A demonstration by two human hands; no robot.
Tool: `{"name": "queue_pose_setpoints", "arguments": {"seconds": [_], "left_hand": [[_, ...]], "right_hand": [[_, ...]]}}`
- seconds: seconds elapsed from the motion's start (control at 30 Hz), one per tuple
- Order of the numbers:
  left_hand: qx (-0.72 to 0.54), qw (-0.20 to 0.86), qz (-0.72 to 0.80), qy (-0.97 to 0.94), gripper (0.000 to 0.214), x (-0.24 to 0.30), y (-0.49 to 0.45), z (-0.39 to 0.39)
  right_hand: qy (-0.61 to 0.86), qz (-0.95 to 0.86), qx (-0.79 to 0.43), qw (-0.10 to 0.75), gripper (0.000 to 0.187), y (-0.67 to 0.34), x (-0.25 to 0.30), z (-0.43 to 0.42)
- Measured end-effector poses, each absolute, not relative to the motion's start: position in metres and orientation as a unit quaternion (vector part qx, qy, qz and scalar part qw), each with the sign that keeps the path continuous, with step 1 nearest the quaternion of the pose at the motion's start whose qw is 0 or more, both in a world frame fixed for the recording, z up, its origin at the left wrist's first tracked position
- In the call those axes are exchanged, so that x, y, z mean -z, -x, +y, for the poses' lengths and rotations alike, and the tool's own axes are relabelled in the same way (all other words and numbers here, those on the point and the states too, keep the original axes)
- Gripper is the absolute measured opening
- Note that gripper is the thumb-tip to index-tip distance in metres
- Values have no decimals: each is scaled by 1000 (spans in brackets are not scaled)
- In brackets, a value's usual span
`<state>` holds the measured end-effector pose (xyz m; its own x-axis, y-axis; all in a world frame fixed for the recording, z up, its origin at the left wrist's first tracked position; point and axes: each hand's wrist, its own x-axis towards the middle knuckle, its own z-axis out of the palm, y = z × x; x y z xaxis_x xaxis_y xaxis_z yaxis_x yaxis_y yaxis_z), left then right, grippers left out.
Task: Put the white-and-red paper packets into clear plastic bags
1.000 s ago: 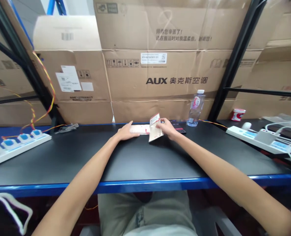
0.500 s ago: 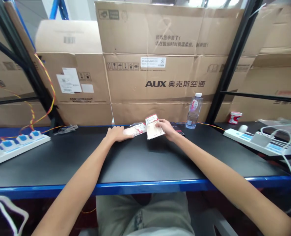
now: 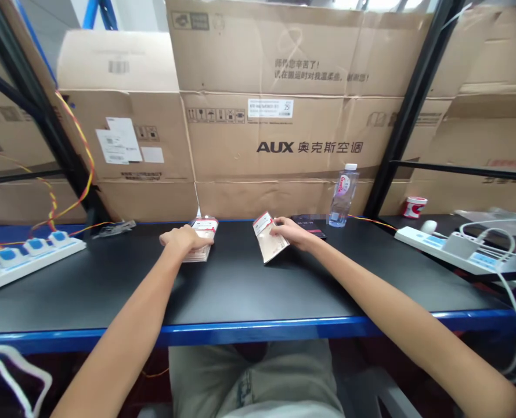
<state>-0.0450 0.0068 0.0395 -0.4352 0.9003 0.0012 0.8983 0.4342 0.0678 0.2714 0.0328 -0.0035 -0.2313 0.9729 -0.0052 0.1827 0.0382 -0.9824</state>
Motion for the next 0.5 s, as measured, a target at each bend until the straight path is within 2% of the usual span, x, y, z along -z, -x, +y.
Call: {"name": "queue_pose_setpoints", "arguments": {"seconds": [0.37, 0.5], "left_hand": [[-38, -29, 817, -575, 72, -41, 56, -3], [-115, -85, 776, -614, 64, -40, 38, -7]], "right_hand": [[461, -609, -525, 376, 50, -266, -2, 23], [435, -604, -549, 380, 59, -264, -4, 17]]}}
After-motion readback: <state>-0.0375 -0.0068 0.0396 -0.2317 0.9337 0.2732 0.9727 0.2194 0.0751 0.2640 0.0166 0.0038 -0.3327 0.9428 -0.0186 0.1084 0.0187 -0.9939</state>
